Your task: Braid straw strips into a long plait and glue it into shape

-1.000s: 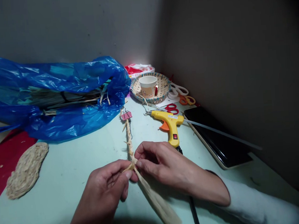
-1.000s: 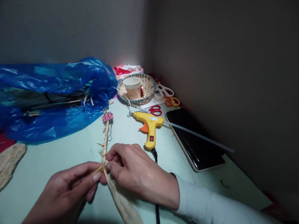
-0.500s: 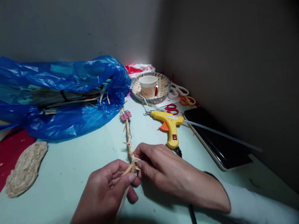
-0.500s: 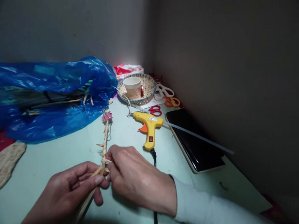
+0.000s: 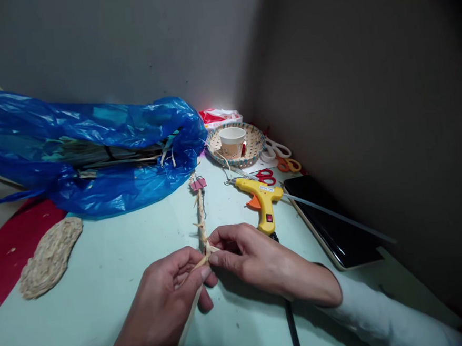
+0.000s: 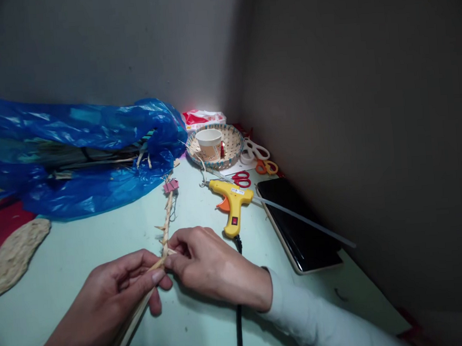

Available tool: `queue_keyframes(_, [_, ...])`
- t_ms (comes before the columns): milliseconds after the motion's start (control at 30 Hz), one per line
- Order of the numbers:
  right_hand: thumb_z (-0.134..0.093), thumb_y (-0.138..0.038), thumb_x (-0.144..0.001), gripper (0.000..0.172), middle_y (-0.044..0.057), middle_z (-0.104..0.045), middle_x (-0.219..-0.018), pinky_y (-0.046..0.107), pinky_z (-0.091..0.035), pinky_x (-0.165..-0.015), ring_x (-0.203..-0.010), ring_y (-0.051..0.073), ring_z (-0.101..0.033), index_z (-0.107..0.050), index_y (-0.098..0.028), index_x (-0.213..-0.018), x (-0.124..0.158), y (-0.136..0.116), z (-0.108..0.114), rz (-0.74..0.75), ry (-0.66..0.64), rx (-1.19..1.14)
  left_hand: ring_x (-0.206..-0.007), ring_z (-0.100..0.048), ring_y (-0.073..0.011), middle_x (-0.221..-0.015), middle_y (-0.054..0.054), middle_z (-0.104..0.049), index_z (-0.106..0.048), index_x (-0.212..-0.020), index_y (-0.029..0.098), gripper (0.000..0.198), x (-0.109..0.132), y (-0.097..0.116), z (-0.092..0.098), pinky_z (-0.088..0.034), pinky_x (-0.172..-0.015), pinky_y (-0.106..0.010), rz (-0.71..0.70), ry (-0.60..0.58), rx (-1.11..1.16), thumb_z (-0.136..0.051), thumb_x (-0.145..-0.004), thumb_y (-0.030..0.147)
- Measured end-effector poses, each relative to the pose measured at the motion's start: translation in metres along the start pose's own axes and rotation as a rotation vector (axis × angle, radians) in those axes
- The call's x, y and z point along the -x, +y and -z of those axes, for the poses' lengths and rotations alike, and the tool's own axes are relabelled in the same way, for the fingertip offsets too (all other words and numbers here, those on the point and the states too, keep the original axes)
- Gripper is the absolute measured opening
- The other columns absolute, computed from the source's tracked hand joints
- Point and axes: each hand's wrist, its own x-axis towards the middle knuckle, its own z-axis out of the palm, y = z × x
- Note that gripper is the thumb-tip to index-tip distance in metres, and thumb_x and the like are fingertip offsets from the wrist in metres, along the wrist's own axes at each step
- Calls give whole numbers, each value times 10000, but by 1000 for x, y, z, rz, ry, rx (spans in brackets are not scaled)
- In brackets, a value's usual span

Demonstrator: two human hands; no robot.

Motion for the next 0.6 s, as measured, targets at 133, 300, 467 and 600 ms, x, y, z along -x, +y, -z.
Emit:
queue_keyframes(133, [-564, -288, -870, 180, -23, -531, -648, 211, -302, -509, -599, 97, -440, -637, -146, -788, -2, 1, -2, -5, 2, -44, -542, -560, -160, -532, 11, -669, -663, -687, 214, 236, 0, -1, 0, -361, -513, -222, 31, 10, -35, -590, -820, 395])
queue_keyframes(300, [-588, -269, -834, 147, -29, -501, -630, 209, -290, -498, -586, 95, -423, -624, -153, -752, -2, 1, -4, -49, 73, -36, -765, -639, -193, -760, -7, -718, -715, -705, 224, 261, -4, -1, 12, -446, -697, -246, -123, 43, -181, -577, -847, 394])
queue_keyframes(467, [-580, -222, -836, 99, 1, -606, -679, 203, -337, -516, -565, 93, -478, -605, -150, -773, 0, -1, -10, -43, 114, -186, -684, -604, -156, -714, 14, -625, -713, -788, 252, 176, 8, -9, 9, -425, -656, -244, -511, 266, -559, -563, -872, 289])
queue_keyframes(600, [-602, -242, -843, 127, -24, -587, -577, 187, -356, -498, -469, 75, -502, -574, -150, -760, -1, -1, -16, -74, 83, -537, -548, -551, -173, -609, -1, -579, -719, -955, 204, 237, 22, -26, -10, -315, -492, -306, -796, 497, -1092, -495, -899, 152])
